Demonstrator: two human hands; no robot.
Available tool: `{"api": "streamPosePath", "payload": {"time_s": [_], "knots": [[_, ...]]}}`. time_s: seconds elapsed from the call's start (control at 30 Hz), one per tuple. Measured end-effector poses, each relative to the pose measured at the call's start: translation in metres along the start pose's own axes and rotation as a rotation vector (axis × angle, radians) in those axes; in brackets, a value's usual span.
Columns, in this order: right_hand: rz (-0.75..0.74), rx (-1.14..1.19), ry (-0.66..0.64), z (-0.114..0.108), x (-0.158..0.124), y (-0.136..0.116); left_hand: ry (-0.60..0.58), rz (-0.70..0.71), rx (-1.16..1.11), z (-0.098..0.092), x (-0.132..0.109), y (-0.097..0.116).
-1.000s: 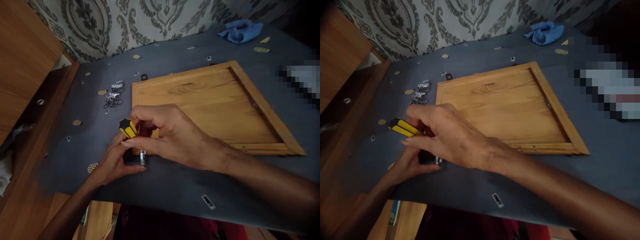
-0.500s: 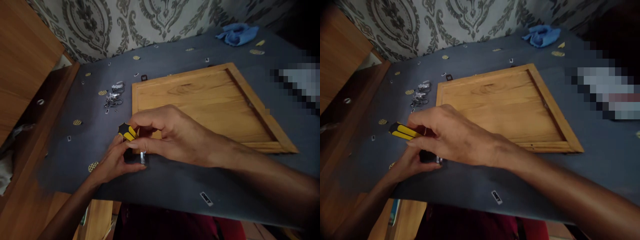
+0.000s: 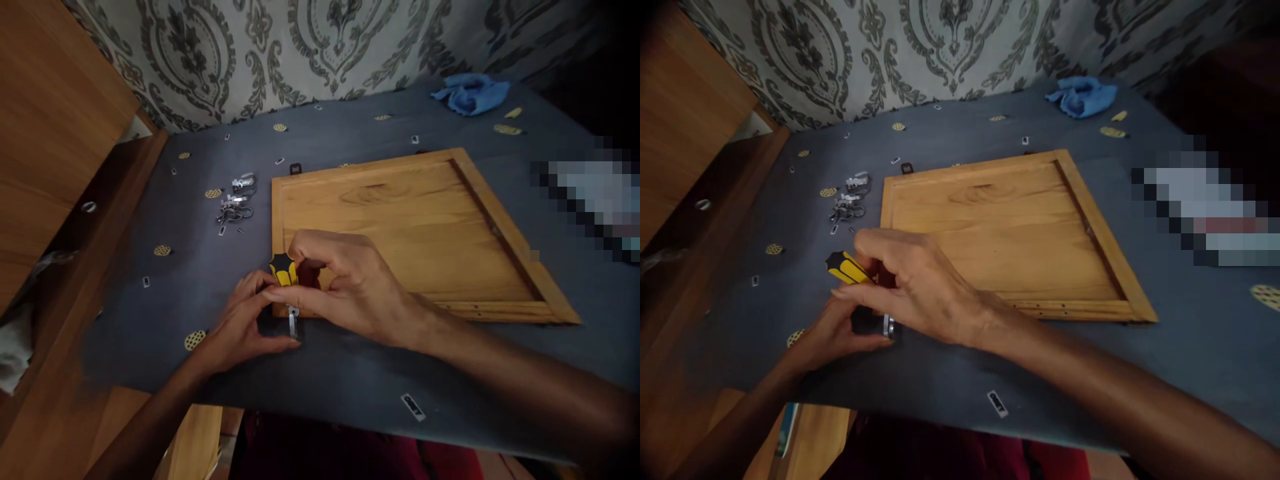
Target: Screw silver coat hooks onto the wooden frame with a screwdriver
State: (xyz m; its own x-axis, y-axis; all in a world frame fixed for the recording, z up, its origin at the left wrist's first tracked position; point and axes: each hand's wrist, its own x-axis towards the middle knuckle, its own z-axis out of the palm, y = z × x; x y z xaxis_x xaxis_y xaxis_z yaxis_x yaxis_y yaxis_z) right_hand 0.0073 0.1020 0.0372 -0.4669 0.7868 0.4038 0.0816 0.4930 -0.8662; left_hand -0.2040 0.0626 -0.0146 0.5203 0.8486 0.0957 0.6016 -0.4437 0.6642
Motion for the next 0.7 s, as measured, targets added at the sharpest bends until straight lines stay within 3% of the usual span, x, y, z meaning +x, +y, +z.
{"api": "streamPosePath", "payload": {"time_s": [0.1,0.3,0.4,0.53,0.6,0.7], "knots": [[0.027,0.026,0.059,-0.001,0.0,-0.004,-0.021,-0.023,0.012,-0.001,0.001,0.001],[0.104,0.099,0.36,-0.016,0.007,-0.028,-0.089,-0.06,0.007,-0.005,0.003,0.005],[0.099,0.055,0.3,-0.022,0.009,-0.028,-0.077,-0.07,-0.004,-0.005,0.003,0.005],[0.116,-0.021,0.139,-0.027,0.017,0.003,-0.063,-0.061,-0.02,-0.003,0.002,0.003],[0.266,-0.152,0.021,-0.031,0.023,0.027,-0.047,-0.045,-0.024,-0.002,0.0,0.002],[0.453,-0.486,0.035,-0.037,0.029,0.059,-0.033,-0.032,-0.027,-0.001,-0.001,0.0]]}}
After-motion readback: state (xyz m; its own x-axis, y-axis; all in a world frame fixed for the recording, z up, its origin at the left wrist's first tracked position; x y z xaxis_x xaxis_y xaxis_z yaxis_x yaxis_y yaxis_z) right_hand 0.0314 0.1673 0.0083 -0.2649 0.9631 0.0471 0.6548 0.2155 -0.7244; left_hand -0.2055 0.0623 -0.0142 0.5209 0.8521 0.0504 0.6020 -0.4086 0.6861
